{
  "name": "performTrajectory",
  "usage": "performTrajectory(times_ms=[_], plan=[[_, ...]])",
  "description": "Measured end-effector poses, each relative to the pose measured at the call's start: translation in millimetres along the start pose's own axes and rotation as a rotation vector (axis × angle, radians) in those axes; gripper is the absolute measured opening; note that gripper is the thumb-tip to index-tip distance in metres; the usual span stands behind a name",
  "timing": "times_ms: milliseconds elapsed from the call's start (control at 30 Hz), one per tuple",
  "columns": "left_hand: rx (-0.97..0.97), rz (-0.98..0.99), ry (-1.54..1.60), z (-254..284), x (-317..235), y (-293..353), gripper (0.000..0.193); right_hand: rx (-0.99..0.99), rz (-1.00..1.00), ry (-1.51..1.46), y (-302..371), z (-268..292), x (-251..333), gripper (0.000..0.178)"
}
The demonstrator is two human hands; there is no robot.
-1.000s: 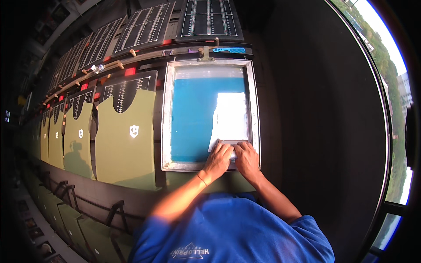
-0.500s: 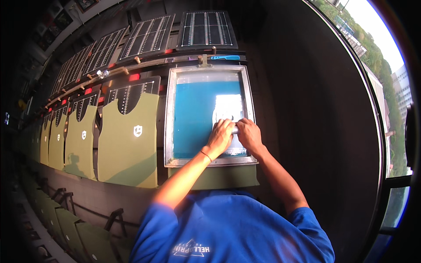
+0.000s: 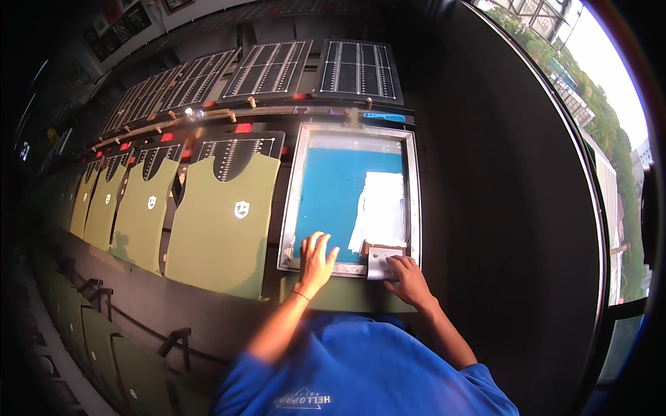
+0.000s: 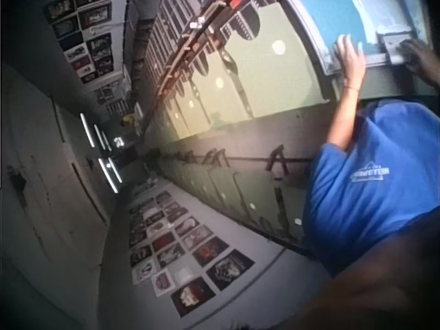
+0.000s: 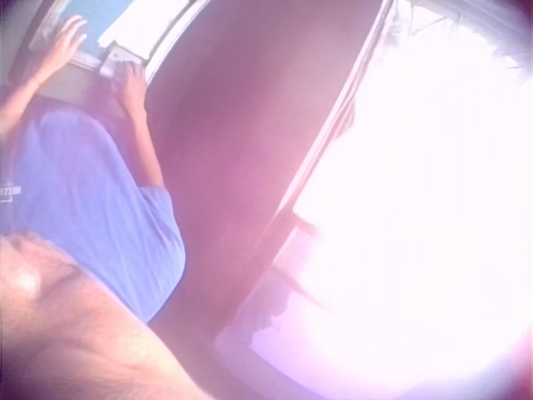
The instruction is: The person uses a squeegee to spread white ink across a screen printing frame placed over a green t-shirt. They repeatedly pull the ink across the mesh to print a design, then lift the frame to reveal the printed shirt before moving to the next one in the line.
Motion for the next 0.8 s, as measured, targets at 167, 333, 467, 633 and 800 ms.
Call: performTrajectory(times_ms=[167, 333, 467, 633, 800], plan=[[-0.222, 0.375, -0.085, 38.5, 110.9, -30.7, 0.044, -0.478, -0.526, -0.104, 24.9, -10.3, -98.0, 0.040], [0.240, 0.934, 0.114, 29.8, 110.1, -45.5, 0.039, -0.608, -0.675, -0.586, 34.3, -66.6, -157.8, 0.042], [0.059, 0.752, 0.108, 26.1, 139.1, -45.6, 0.040, -0.708, -0.670, -0.555, 22.1, -69.1, -154.6, 0.042], [0.030, 0.762, 0.144, 25.2, 148.7, -50.0, 0.047, -0.781, -0.724, -0.618, 18.2, -69.3, -152.4, 0.043], [0.089, 0.802, 0.363, 35.2, 122.5, -33.0, 0.049, -0.709, -0.692, -0.768, 27.2, -33.1, -133.0, 0.045]])
Point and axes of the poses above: each hand's wrist, its own y-axis away from the middle knuckle, its own z-axis out of the back of the hand, x = y × z, the point moved 5 cm from there along -y, towards the middle knuckle, and after that the axes turned 14 degrees about z, right-handed, at the moved point
